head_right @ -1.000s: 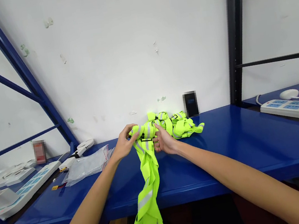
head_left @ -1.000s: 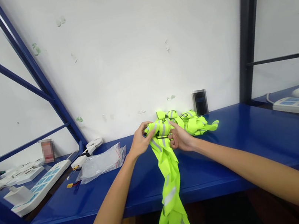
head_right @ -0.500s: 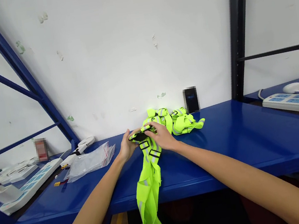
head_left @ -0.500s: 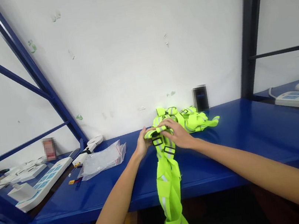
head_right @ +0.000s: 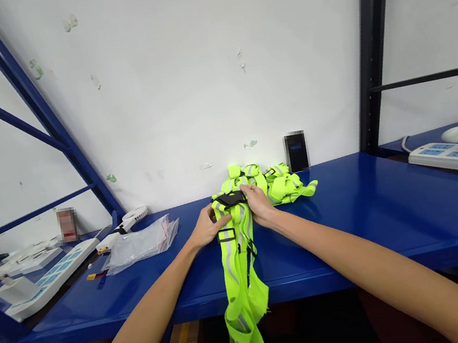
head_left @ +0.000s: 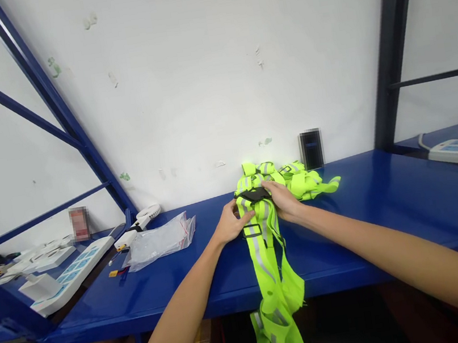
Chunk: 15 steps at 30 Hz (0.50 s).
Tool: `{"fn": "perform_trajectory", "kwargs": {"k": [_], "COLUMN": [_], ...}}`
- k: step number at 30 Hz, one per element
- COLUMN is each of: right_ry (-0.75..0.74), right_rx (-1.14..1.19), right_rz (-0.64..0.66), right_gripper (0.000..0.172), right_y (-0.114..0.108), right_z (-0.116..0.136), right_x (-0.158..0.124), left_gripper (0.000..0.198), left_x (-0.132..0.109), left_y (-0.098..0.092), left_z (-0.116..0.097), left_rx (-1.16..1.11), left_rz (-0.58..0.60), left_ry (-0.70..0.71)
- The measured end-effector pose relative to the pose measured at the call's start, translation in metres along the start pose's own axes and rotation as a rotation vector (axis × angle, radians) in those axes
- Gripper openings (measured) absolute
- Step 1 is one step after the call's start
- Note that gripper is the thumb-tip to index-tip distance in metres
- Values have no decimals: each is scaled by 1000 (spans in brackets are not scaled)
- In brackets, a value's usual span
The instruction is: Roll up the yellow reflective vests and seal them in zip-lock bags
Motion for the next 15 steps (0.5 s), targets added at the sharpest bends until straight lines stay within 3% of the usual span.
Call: {"fn": "perform_trajectory", "kwargs": {"k": [7, 12, 15], "right_ry": [-52, -24, -57], "right_rx": [-111, -116, -148], "right_rz": [129, 360, 432], "right_gripper": [29, 38, 53], "right_y": [11, 19, 19], "right_z": [1, 3, 4], "right_x": [-7, -18, -21], "left_gripper": [27, 28, 30], "left_x": [-1, 0, 0], "left_y": [-15, -29, -32], "left_z": [1, 2, 1], "left_rx": [119, 43, -11], "left_rz": [-251, -443, -475], "left_ry": [173, 206, 201]}}
Point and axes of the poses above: each hand's wrist, its own x-axis towards the middle knuckle, its own y-axis out of the palm, z = x × y, the point moved 5 cm from there along x, towards the middle knuckle, and after that the axes turned 13 degrees about -x, right-handed, at the moved point
